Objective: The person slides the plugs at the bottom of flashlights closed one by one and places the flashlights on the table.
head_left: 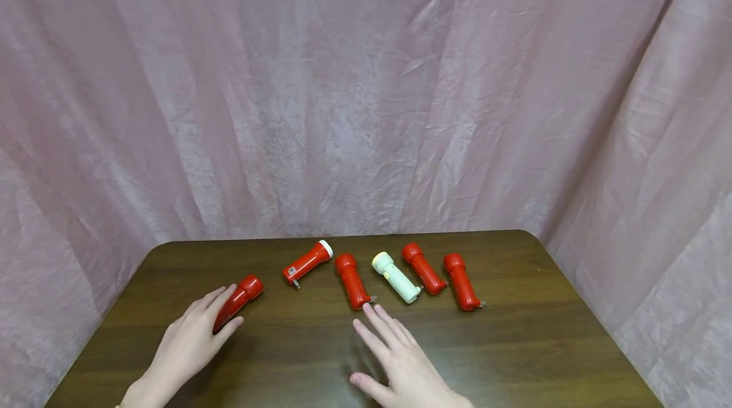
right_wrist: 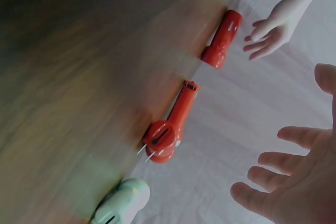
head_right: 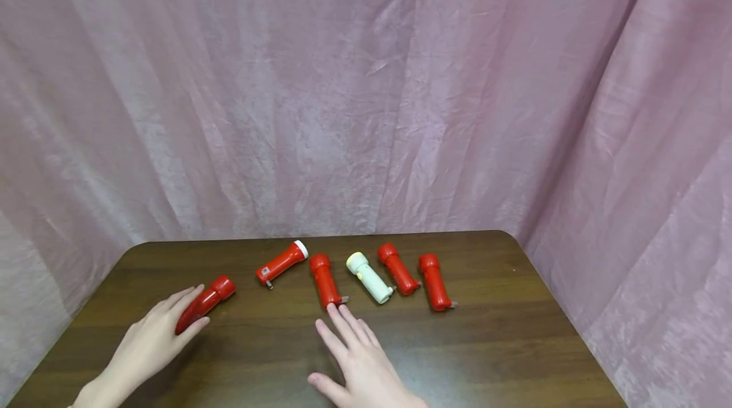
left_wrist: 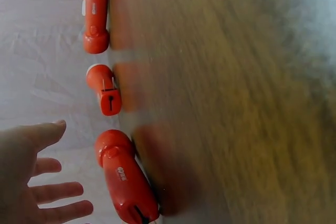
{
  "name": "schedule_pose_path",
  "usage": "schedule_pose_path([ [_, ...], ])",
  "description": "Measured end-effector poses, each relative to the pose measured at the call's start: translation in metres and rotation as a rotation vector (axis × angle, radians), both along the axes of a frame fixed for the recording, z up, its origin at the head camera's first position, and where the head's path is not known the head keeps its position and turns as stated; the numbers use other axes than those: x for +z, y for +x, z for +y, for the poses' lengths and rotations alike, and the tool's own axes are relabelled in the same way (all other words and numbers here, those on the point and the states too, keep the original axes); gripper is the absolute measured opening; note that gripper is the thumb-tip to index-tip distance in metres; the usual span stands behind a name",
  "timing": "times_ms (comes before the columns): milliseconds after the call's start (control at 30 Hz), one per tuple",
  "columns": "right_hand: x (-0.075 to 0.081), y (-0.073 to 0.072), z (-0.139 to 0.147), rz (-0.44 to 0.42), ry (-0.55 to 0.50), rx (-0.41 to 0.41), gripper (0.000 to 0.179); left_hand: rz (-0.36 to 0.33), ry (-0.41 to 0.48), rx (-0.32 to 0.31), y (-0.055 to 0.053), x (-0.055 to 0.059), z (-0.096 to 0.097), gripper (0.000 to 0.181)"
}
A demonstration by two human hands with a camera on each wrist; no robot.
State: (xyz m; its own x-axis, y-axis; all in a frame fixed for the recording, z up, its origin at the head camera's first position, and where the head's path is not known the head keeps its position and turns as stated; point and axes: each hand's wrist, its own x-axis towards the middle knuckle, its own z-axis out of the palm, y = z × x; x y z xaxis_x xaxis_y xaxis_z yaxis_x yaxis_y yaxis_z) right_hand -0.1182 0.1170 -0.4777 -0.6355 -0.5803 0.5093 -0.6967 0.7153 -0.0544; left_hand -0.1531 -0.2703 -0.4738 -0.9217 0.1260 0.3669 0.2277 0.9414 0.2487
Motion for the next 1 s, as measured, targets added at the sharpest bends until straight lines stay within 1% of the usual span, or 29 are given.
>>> schedule_pose_path([
  [100, 0.002, -0.002, -0.007, -0.040, -0.007, 0.022, 0.069, -0.025, 0.000, 0.003, -0.006, -0.002, -0.002, 0.065],
  [200, 0.002, -0.004, -0.014, -0.081, -0.005, 0.031, 0.069, -0.067, -0.004, 0.009, -0.011, -0.004, -0.004, 0.067],
  [367, -0.001, -0.006, -0.022, -0.114, 0.000, 0.041, 0.068, -0.116, -0.008, 0.010, -0.017, -0.005, -0.006, 0.069],
  [667, 0.002, -0.008, -0.036, -0.229, -0.040, 0.058, 0.067, -0.165, -0.036, 0.016, -0.028, -0.008, -0.005, 0.072],
  [800, 0.003, -0.009, -0.045, -0.292, -0.077, 0.087, 0.067, -0.193, -0.051, 0.022, -0.033, -0.009, -0.003, 0.072],
  [933, 0.004, -0.011, -0.055, -0.332, -0.099, 0.103, 0.066, -0.197, -0.050, 0.020, -0.035, -0.009, -0.004, 0.071],
  [1000, 0.003, -0.012, -0.058, -0.336, -0.098, 0.104, 0.066, -0.190, -0.047, 0.019, -0.036, -0.010, -0.004, 0.070],
])
